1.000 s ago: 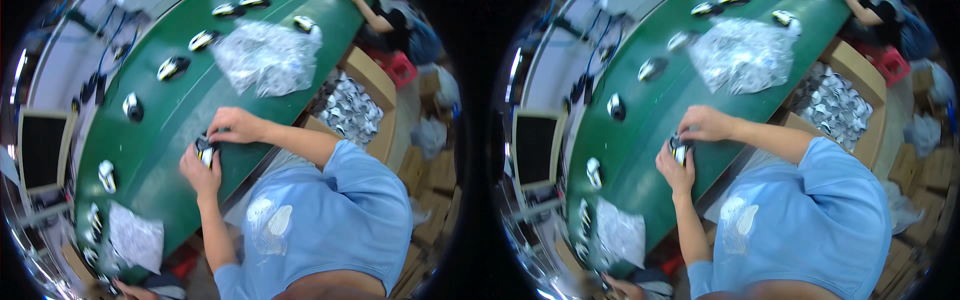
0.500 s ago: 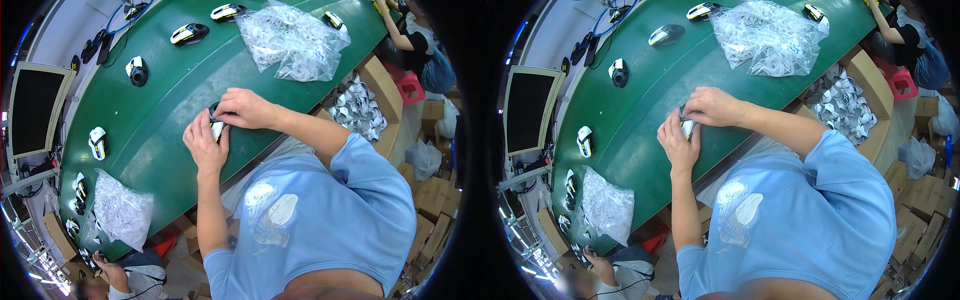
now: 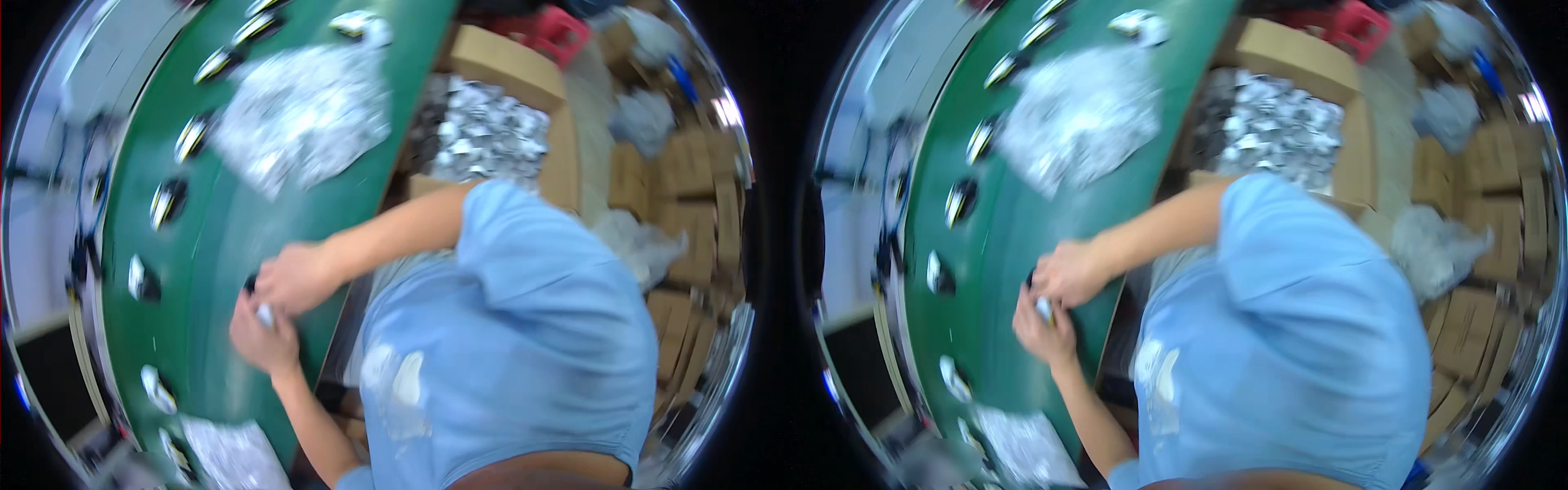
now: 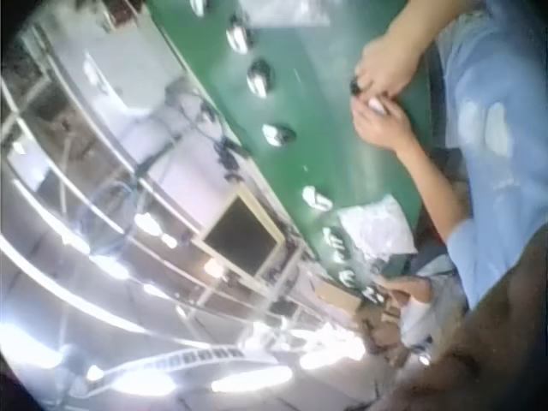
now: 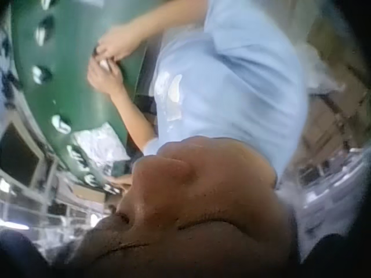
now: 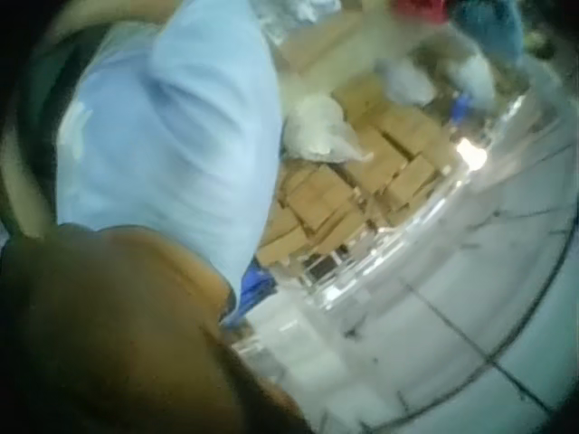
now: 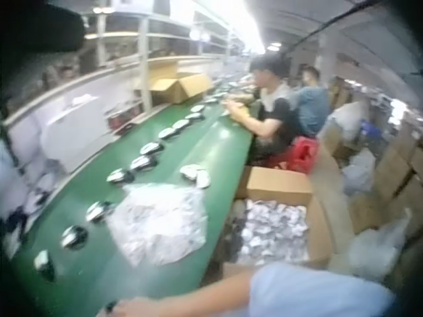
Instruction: Assemble computer mice by attaching plastic components and placing finished units on a conveyor belt.
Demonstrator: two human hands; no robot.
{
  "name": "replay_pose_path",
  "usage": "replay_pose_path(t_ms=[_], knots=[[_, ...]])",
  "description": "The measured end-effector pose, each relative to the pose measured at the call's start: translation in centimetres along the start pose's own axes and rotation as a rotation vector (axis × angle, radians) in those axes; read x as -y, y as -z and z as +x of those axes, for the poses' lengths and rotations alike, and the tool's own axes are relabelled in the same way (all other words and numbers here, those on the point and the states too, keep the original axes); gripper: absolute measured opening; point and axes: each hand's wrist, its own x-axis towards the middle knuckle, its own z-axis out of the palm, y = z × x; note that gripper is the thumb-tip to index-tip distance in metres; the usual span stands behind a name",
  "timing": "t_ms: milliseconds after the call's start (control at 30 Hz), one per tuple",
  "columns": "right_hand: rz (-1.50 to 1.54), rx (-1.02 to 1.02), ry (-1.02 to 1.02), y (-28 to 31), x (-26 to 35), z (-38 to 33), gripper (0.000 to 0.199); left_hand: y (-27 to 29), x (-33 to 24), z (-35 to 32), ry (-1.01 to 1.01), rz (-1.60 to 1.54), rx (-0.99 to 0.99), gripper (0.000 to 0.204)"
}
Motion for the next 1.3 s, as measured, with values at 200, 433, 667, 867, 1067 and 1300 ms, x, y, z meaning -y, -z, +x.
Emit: replay_pose_path(t_ms=[200, 433, 667, 867, 1067, 1300], knots=[[0.167, -0.744, -0.016, 3.5, -2.3, -13.4, 0.02, -0.4, 0.8, -1.6, 0.02, 0.086, -0.067, 0.068], [-0.294, -0.639, -1.113, 6.0, -16.5, -38.5, 0.022, 10.4, -1.9, 3.8, -0.244, 0.162, -0.523, 0.041], [-0.214, -0.139, -1.421, 5.4, -18.0, -43.8, 0.039, 8.9, -4.7, 3.6, -0.094, 0.699, -0.521, 0.046], [-0.261, -0.257, -1.345, 3.1, -16.6, -44.1, 0.057, 6.7, -7.7, 2.2, 0.071, 1.165, -0.502, 0.051], [-0.108, -0.262, -1.592, 2.9, -19.1, -43.1, 0.06, 4.9, -10.4, 1.3, 0.281, 1.626, -0.455, 0.056], [-0.024, -0.895, -1.319, 6.4, -16.8, -36.7, 0.035, 6.5, -10.4, 0.5, 0.683, 2.405, -0.264, 0.061]])
